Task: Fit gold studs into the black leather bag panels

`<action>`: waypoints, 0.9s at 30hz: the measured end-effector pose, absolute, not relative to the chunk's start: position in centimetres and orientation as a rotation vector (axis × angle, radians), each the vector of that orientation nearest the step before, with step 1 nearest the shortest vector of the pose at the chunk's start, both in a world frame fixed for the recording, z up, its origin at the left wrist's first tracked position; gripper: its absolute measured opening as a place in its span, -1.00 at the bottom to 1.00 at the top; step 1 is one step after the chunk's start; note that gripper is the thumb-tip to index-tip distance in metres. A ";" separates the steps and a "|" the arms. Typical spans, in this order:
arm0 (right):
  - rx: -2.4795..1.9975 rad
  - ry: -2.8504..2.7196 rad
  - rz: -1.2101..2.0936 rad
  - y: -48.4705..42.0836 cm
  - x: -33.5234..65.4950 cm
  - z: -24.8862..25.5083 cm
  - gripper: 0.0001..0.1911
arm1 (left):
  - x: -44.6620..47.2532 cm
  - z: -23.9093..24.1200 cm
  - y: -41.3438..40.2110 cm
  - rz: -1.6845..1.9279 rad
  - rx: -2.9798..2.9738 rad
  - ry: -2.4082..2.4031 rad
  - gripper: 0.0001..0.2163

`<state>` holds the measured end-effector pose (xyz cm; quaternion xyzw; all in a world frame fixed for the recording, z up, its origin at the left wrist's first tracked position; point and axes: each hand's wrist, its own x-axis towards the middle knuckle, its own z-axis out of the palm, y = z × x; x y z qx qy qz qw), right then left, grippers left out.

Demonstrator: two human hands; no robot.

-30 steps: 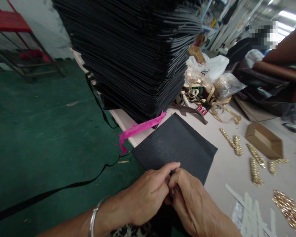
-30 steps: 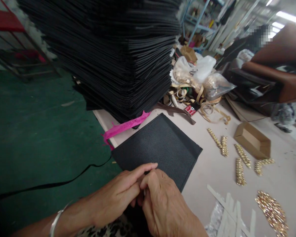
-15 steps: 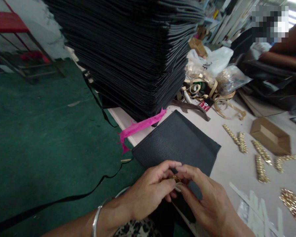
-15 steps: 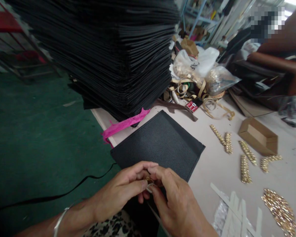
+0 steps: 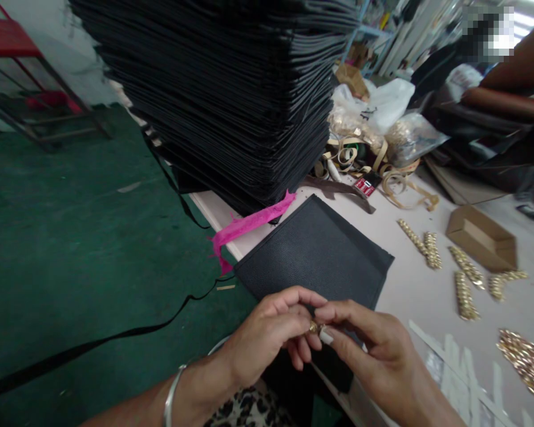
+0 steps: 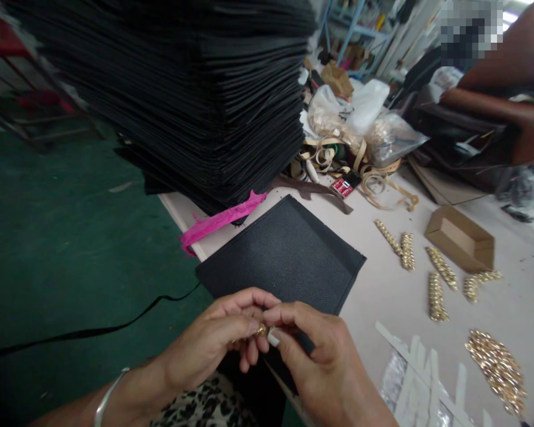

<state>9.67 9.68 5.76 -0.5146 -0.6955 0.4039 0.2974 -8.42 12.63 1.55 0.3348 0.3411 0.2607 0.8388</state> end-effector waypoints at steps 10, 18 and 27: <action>-1.607 -1.576 0.983 11.1 11.3 2.9 -0.81 | -11.1 0.7 11.2 0.577 0.809 0.846 -0.80; -1.681 -1.287 1.119 14.7 12.4 0.4 -0.76 | -12.4 -2.3 9.3 0.724 0.880 1.227 -0.74; -1.637 -1.146 1.343 15.9 12.4 1.4 -0.69 | -9.5 1.3 11.4 0.752 0.857 1.115 -0.71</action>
